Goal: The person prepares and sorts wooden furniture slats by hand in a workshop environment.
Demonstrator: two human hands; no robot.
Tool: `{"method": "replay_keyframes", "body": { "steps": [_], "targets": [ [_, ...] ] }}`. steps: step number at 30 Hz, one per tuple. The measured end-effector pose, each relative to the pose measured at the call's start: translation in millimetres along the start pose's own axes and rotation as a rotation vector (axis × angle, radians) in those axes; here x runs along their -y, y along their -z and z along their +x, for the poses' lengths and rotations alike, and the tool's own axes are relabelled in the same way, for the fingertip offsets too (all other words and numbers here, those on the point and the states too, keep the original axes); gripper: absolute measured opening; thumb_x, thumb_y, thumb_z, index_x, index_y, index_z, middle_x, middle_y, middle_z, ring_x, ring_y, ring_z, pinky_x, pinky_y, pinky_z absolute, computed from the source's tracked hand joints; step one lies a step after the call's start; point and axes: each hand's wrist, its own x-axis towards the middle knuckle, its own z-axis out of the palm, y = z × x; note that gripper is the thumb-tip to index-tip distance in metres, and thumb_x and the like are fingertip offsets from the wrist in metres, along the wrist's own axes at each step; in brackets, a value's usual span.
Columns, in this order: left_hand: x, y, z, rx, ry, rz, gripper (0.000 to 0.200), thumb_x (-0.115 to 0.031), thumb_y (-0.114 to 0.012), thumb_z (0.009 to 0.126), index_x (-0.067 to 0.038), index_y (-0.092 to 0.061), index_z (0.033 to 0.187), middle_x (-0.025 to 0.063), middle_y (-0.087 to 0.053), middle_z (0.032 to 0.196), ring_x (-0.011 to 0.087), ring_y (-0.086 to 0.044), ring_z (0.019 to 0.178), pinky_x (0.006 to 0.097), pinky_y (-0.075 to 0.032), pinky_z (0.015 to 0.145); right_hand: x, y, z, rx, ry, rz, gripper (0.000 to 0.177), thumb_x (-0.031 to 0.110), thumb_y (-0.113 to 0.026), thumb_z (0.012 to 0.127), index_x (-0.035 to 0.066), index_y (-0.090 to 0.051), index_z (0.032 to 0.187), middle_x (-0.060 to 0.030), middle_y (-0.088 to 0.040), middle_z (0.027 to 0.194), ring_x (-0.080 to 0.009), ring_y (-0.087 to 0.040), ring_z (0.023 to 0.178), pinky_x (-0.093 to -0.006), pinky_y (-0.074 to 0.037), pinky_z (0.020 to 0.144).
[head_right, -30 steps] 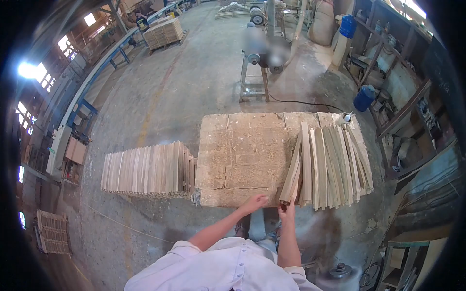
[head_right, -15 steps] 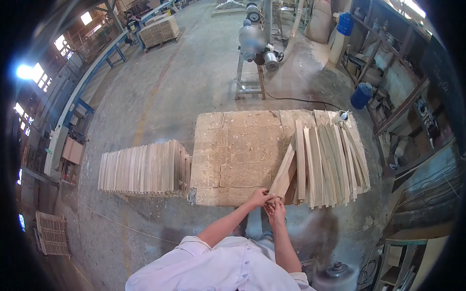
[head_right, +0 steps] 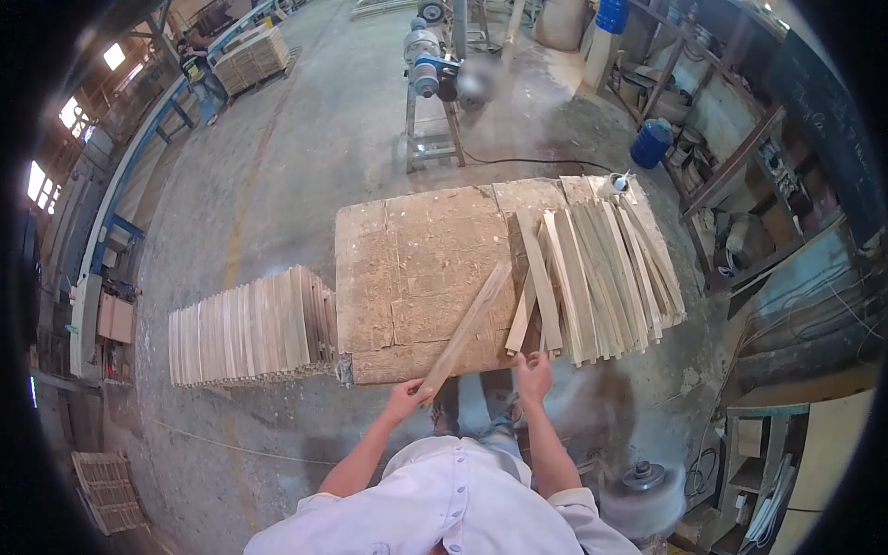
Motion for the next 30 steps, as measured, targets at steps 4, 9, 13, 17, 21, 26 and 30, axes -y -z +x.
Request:
{"method": "replay_keyframes", "body": {
  "steps": [4,9,13,17,21,26,30],
  "targets": [
    [22,20,-24,-0.043,0.066,-0.013,0.05,-0.023,-0.079,0.089,0.004,-0.065,0.129,0.0079,-0.073,0.111,0.0111,-0.067,0.093,0.0267,-0.055,0.082,24,4,37,-0.332,0.319,-0.506,0.046,0.03,-0.079,0.082,0.004,-0.063,0.116,-0.0169,-0.065,0.107,-0.0336,-0.064,0.103,-0.0452,-0.049,0.088],
    [46,15,-23,-0.035,0.048,-0.039,0.049,-0.024,-0.079,0.09,0.003,-0.066,0.129,0.0072,-0.072,0.111,0.0109,-0.067,0.095,0.0273,-0.055,0.083,11,-2,74,-0.12,0.27,-0.553,0.051,0.03,-0.077,0.084,0.004,-0.059,0.124,-0.0179,-0.068,0.101,-0.0357,-0.067,0.097,-0.0461,-0.051,0.081],
    [43,-19,-16,0.0,-0.003,-0.095,0.051,-0.024,-0.078,0.09,0.0,-0.063,0.133,0.0064,-0.072,0.113,0.0109,-0.066,0.097,0.0284,-0.054,0.085,-10,-5,71,0.328,0.24,-0.04,0.04,0.023,-0.069,0.093,0.004,-0.058,0.126,-0.0106,-0.073,0.094,-0.0284,-0.071,0.086,-0.042,-0.054,0.069],
    [53,-45,14,0.044,-0.012,-0.175,0.055,-0.028,-0.078,0.09,-0.003,-0.061,0.136,0.0035,-0.071,0.107,0.0092,-0.064,0.088,0.0261,-0.053,0.077,6,-2,0,0.712,-0.249,0.666,0.038,0.022,-0.061,0.102,0.005,-0.056,0.136,-0.0035,-0.071,0.102,-0.015,-0.069,0.088,-0.0321,-0.058,0.071],
    [54,-61,31,0.077,0.023,-0.169,0.055,-0.032,-0.078,0.09,-0.005,-0.061,0.136,0.0015,-0.07,0.103,0.008,-0.063,0.085,0.0244,-0.052,0.069,-9,-24,-46,0.847,-0.178,0.639,0.044,0.024,-0.06,0.103,0.005,-0.052,0.142,-0.0032,-0.067,0.106,-0.0123,-0.064,0.088,-0.0309,-0.058,0.074],
    [28,-69,23,0.133,0.109,-0.207,0.065,-0.034,-0.08,0.089,-0.002,-0.055,0.139,0.0046,-0.069,0.105,0.0106,-0.065,0.09,0.0264,-0.053,0.074,-14,-48,-69,0.799,0.02,0.55,0.044,0.025,-0.058,0.104,0.004,-0.052,0.143,-0.0038,-0.065,0.09,-0.0077,-0.057,0.076,-0.0285,-0.054,0.066],
    [10,-69,20,0.171,0.185,-0.085,0.073,-0.038,-0.082,0.086,0.0,-0.051,0.14,0.008,-0.067,0.114,0.0129,-0.065,0.099,0.0279,-0.054,0.083,-11,-34,-47,0.671,0.273,0.179,0.045,0.027,-0.056,0.105,0.005,-0.052,0.144,-0.0125,-0.07,0.092,-0.0118,-0.063,0.076,-0.0304,-0.055,0.068]
  ]
}}
